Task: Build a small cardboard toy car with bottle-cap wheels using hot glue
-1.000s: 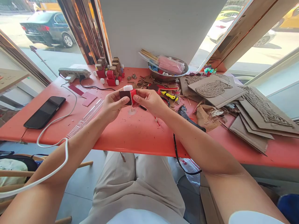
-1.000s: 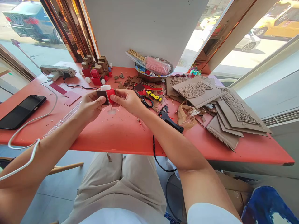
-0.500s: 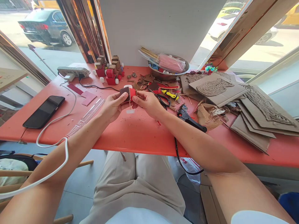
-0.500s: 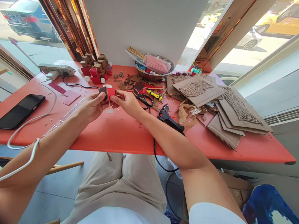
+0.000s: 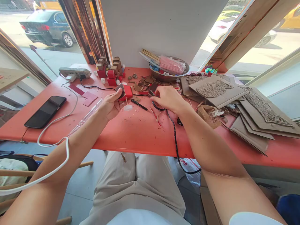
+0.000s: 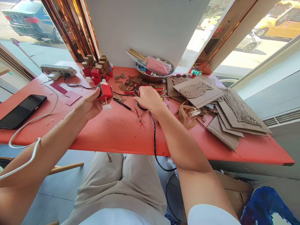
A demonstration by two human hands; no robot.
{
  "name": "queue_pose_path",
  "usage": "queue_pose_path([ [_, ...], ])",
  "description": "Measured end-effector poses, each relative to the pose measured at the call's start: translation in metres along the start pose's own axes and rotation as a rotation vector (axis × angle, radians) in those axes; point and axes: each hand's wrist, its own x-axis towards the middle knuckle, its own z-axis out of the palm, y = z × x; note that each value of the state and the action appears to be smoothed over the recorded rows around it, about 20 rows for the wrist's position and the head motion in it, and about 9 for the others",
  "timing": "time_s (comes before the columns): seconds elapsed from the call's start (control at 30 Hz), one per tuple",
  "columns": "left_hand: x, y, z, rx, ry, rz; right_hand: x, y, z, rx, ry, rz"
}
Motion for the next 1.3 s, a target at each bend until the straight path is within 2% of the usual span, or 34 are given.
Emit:
queue_pose_path([
  [0.13,0.003,0.000,-0.003,0.004,0.021,0.004,-0.001,0.020,0.005,-0.193,-0.148,-0.049],
  [0.33,0.003,0.006,-0.004,0.008,0.047,0.010,0.000,0.017,0.012,-0.169,-0.063,0.017],
  [0.53,0.005,0.006,-0.007,0.001,0.053,0.023,-0.002,0.009,0.000,-0.235,-0.139,0.141],
  [0.73,0.005,0.010,-0.005,-0.073,0.088,-0.022,-0.003,0.000,-0.026,-0.319,-0.169,0.169],
  [0.8,0.002,0.013,-0.001,-0.151,0.136,-0.057,-0.003,-0.004,-0.035,-0.246,-0.207,0.162],
  [0.87,0.000,0.015,0.003,-0.228,0.171,-0.086,-0.003,-0.012,-0.039,-0.038,-0.247,0.161],
  [0.97,-0.003,0.018,0.008,-0.287,0.198,-0.093,-0.006,-0.033,-0.031,0.358,-0.287,0.191],
  [1.03,-0.004,0.018,0.010,-0.293,0.206,-0.076,-0.009,-0.049,-0.021,0.517,-0.323,0.179],
  [1.13,-0.005,0.018,0.012,-0.291,0.201,-0.046,-0.015,-0.068,-0.009,0.542,-0.394,0.100],
  [1.2,-0.005,0.017,0.012,-0.289,0.189,-0.036,-0.019,-0.076,-0.005,0.473,-0.439,0.046],
  [1.3,-0.005,0.016,0.013,-0.291,0.174,-0.028,-0.025,-0.084,-0.002,0.315,-0.433,0.015],
])
